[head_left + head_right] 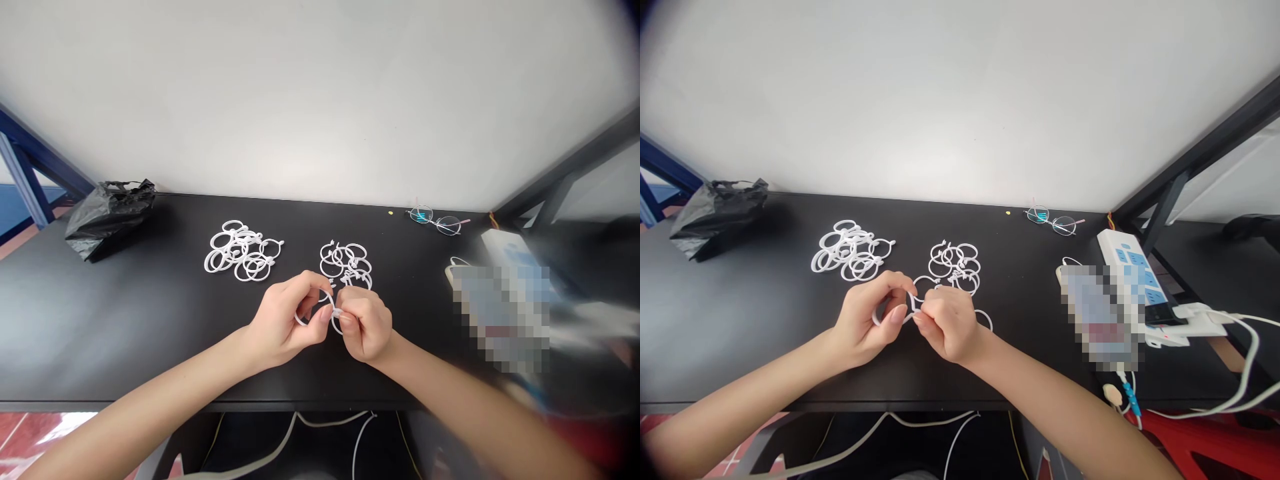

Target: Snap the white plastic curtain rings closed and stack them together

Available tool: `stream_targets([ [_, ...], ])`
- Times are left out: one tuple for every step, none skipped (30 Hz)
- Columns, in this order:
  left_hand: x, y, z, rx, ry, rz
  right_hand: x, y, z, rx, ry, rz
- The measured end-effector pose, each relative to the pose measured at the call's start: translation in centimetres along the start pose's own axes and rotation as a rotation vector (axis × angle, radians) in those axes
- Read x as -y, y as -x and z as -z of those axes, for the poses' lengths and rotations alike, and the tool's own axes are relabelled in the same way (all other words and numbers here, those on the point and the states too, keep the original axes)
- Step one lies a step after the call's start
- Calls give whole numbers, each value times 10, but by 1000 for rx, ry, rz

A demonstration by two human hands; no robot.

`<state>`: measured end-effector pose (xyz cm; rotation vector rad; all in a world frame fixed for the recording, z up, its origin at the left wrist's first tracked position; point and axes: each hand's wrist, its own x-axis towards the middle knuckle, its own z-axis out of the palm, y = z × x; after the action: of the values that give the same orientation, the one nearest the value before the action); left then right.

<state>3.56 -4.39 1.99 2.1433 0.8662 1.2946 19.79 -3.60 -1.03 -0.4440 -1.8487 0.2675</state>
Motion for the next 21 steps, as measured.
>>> stream_targets([
  [0,0,0,0,0,3,0,0,0,-2,5,5],
  [0,0,0,-1,0,4,0,0,0,-3,12,10],
  [0,0,0,-1,-1,2,0,1,-1,-4,20,12],
  [0,0,-1,-2,-2,-2,0,1,-1,-6,27,14],
  [0,0,-1,-5,-2,-7,-1,1,-1,-8,32,16],
  [1,0,-1,-8,-1,-14,-1,2,-1,-10,35,19],
  [1,0,-1,-9,0,-20,-1,2,-1,-10,36,21],
  [1,0,-1,-11,0,-22,-1,2,-1,-9,35,23],
  [1,1,-2,-9,1,-22,-1,2,-1,-9,34,27],
  [1,1,-2,-6,0,-23,-1,2,-1,-9,30,30],
  [1,2,-2,0,-3,-24,-1,2,-1,-9,24,31],
  [2,1,-1,11,-12,-28,-1,1,-1,-5,20,26],
  [3,1,1,27,-31,-35,-2,1,0,2,17,12],
  [5,-1,4,45,-65,-49,-2,1,0,10,17,-11],
  [8,-3,7,60,-122,-67,-3,1,1,17,15,-42],
  [12,-5,13,66,-198,-88,-3,1,1,19,8,-77],
  [18,-9,19,58,-295,-109,-4,1,2,16,-5,-110],
  [24,-12,26,35,-408,-116,-5,1,3,8,-23,-136],
  [32,-15,34,3,-508,-115,-6,1,4,-2,-41,-153],
  [39,-18,42,-19,-596,-93,-7,1,5,-11,-55,-162],
  [48,-20,50,-14,-673,-75,-8,0,6,-20,-63,-168],
])
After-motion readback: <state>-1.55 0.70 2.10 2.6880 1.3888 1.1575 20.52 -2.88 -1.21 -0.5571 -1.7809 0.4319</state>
